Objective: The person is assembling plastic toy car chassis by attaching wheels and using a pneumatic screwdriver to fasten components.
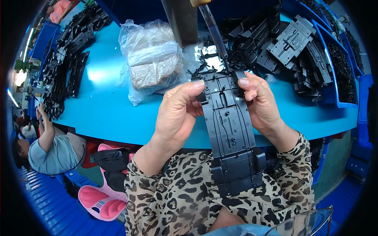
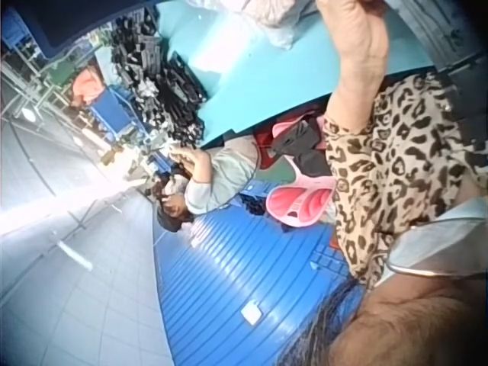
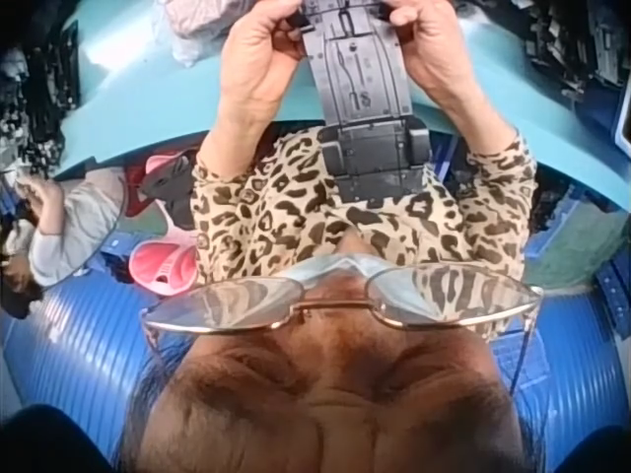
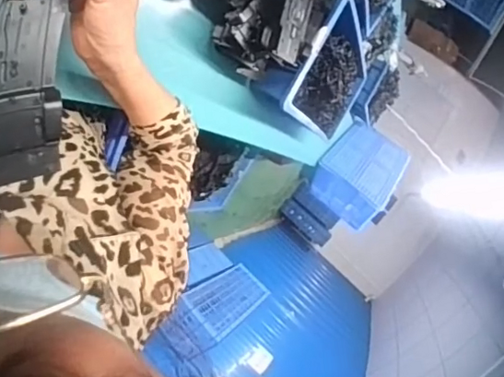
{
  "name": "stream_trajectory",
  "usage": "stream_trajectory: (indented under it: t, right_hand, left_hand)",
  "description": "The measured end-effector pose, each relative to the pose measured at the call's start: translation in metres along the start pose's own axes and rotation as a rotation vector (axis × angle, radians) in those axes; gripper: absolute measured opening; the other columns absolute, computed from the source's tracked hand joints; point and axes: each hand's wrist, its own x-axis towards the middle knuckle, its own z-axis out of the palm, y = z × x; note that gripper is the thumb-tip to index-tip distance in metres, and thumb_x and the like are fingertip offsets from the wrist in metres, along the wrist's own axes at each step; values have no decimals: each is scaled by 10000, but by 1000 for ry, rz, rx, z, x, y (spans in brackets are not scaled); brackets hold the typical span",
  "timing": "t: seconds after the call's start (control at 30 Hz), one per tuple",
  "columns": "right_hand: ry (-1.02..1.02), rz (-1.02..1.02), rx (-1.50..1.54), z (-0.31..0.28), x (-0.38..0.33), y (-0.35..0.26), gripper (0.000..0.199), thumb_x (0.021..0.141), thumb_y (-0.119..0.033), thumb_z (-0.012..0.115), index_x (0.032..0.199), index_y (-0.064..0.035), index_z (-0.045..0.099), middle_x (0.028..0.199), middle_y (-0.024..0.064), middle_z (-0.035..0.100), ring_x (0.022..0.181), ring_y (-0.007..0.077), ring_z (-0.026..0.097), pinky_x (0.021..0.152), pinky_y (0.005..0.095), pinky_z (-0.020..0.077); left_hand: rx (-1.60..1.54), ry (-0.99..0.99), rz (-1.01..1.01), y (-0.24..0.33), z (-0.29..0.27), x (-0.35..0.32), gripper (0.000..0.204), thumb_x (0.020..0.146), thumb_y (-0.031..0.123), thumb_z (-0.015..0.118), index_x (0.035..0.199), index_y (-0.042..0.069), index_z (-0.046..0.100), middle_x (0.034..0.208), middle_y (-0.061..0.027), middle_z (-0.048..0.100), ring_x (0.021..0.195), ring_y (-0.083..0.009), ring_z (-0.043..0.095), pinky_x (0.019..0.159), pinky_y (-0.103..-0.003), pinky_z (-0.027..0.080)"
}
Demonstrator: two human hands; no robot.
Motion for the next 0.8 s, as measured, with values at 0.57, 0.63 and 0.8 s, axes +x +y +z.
stream_trajectory:
  t: [0.57, 0.63, 0.8]
  right_hand:
    - [-61, -25, 29, -2, 0, -1, 59, 767, -65, 528, 798, -21, 507, 688, -43, 477, 516, -40, 366, 477, 78, 324]
    - [-48, -29, 24, -1, -1, -1, 63, 763, -68, 534, 799, -23, 508, 681, -47, 475, 512, -40, 366, 477, 79, 323]
    - [-48, -35, 4, -2, 0, 0, 74, 765, -85, 534, 800, -25, 510, 669, -50, 479, 502, -38, 372, 485, 84, 330]
  left_hand:
    - [8, -6, 1, 0, -1, 0, 164, 779, 177, 531, 800, 18, 567, 749, -45, 575, 634, -104, 541, 586, -255, 470]
    - [15, -22, 0, 0, 0, 1, 165, 777, 179, 533, 799, 19, 568, 747, -45, 575, 637, -105, 544, 588, -259, 472]
    - [20, -35, 12, 3, 3, -2, 165, 777, 176, 531, 797, 17, 570, 743, -46, 577, 642, -104, 548, 587, -263, 473]
